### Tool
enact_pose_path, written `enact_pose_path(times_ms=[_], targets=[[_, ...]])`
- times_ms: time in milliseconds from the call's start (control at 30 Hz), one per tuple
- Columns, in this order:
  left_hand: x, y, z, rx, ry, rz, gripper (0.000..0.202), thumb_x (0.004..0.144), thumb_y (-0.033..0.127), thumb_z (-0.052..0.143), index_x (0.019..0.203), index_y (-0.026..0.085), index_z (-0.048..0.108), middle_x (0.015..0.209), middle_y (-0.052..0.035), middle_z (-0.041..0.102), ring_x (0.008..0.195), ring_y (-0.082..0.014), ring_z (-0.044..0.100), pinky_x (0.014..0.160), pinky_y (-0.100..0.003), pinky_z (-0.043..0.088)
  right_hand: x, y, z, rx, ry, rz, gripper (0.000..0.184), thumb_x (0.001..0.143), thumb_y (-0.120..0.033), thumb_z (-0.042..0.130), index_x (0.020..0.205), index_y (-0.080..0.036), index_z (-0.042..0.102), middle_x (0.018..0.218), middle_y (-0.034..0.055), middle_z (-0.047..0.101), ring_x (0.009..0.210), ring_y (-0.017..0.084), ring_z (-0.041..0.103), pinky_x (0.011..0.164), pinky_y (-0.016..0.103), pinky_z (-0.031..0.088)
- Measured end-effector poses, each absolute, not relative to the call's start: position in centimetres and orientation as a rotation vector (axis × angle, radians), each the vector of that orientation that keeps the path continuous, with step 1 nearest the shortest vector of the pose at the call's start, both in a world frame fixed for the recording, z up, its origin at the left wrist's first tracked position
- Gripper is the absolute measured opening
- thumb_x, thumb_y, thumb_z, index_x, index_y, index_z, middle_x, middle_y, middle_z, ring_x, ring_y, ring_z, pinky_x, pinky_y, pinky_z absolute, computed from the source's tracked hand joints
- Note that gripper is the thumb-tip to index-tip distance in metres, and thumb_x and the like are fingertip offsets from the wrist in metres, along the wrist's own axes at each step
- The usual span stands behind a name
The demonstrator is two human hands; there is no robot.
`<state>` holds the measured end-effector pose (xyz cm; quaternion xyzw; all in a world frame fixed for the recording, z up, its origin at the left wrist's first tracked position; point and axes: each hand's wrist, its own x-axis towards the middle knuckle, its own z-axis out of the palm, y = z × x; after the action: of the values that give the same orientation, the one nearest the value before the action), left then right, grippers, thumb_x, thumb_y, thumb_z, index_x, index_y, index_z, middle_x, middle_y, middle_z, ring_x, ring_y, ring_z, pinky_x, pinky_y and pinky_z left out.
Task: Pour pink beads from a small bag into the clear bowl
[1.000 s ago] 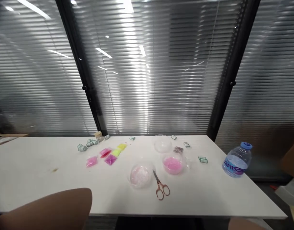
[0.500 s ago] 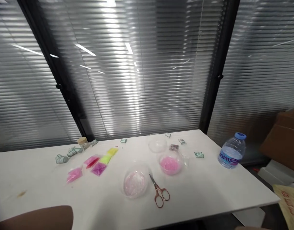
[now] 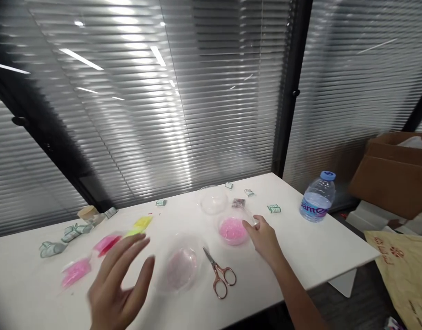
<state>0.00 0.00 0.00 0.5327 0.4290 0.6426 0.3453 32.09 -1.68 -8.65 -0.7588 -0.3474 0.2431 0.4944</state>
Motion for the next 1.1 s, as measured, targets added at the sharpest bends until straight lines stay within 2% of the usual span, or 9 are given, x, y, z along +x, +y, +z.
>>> enact_pose_path(times_ms=[100,200,267,367,567,667,800,967,1100], targets=[[-0.1,2.6,-1.9,1.574,1.453,1.323,0.057,0.058,0.035,0.084,0.112,0.027,0.065,0.131,-0.0085,0.055,0.128,-0.0376,0.043,0.111,-0.055,0.030,31.2,-0.9,-9.7,-1.670,-0.795,0.728,0.040,0.078,-0.042,0.056,0.108,-0.016,0.058,0.046,-0.0073,0.048,0.039,0.016,0.051,0.042,0.028,0.045],[-0.6,3.8,-4.7,1.401,1.492,1.049,0.064,0.064,0.034,0.080,0.122,0.020,0.057,0.139,-0.0141,0.049,0.128,-0.0381,0.045,0.107,-0.057,0.034,30.5,-0.2,-9.8,-1.586,-0.740,0.772,0.030,0.074,-0.033,0.056,0.099,-0.017,0.061,0.046,-0.0066,0.051,0.040,0.016,0.052,0.042,0.027,0.045],[-0.6,4.0,-6.1,1.315,1.447,1.044,0.057,0.068,0.027,0.077,0.121,0.019,0.058,0.141,-0.0141,0.048,0.133,-0.0341,0.041,0.112,-0.052,0.029,30.2,0.1,-9.6,-1.568,-0.701,0.806,0.028,0.072,-0.032,0.057,0.096,-0.018,0.062,0.047,-0.0057,0.054,0.040,0.016,0.053,0.042,0.027,0.046],[0.1,4.1,-6.7,1.091,1.297,1.024,0.042,0.075,0.018,0.068,0.116,0.020,0.060,0.135,-0.0116,0.055,0.130,-0.0282,0.046,0.114,-0.047,0.029,29.2,0.5,-9.0,-1.518,-0.659,0.867,0.027,0.070,-0.032,0.059,0.094,-0.018,0.062,0.047,-0.0059,0.053,0.040,0.015,0.052,0.042,0.027,0.047],[1.0,5.3,-3.9,0.833,1.237,1.267,0.029,0.085,0.013,0.056,0.112,0.023,0.061,0.134,-0.0056,0.056,0.129,-0.0210,0.048,0.114,-0.045,0.030,27.5,1.2,-8.4,-1.413,-0.692,1.008,0.031,0.073,-0.045,0.063,0.090,-0.019,0.062,0.057,-0.0036,0.053,0.046,0.016,0.057,0.050,0.031,0.053],[1.0,5.8,-2.4,0.755,1.223,1.418,0.025,0.083,0.012,0.058,0.104,0.024,0.064,0.136,-0.0031,0.055,0.130,-0.0201,0.046,0.114,-0.045,0.031,29.3,1.0,-8.7,-1.588,-0.791,0.754,0.041,0.079,-0.052,0.058,0.103,-0.020,0.062,0.079,0.0045,0.064,0.060,0.020,0.063,0.056,0.034,0.052],[1.4,6.2,-1.3,0.713,1.175,1.497,0.027,0.082,0.011,0.059,0.103,0.026,0.066,0.137,-0.0012,0.054,0.131,-0.0197,0.045,0.113,-0.046,0.031,33.1,0.3,-9.7,-2.107,-1.257,-0.007,0.033,0.081,-0.035,0.057,0.105,-0.016,0.067,0.104,0.0145,0.067,0.101,0.033,0.059,0.085,0.043,0.045],[3.4,7.0,-0.3,0.716,1.091,1.548,0.024,0.082,0.014,0.058,0.101,0.027,0.065,0.137,-0.0014,0.054,0.132,-0.0197,0.044,0.112,-0.045,0.032,34.8,-0.1,-11.3,-2.238,-1.438,0.006,0.027,0.083,-0.029,0.054,0.102,-0.017,0.068,0.111,0.0132,0.066,0.101,0.031,0.059,0.081,0.042,0.044],[5.0,7.8,0.2,0.721,1.044,1.552,0.023,0.083,0.018,0.057,0.104,0.027,0.063,0.142,-0.0024,0.049,0.133,-0.0205,0.042,0.111,-0.045,0.032,34.6,0.1,-11.7,-2.080,-1.379,-0.013,0.018,0.082,-0.029,0.055,0.085,-0.017,0.068,0.105,0.0127,0.068,0.099,0.031,0.060,0.086,0.043,0.044]])
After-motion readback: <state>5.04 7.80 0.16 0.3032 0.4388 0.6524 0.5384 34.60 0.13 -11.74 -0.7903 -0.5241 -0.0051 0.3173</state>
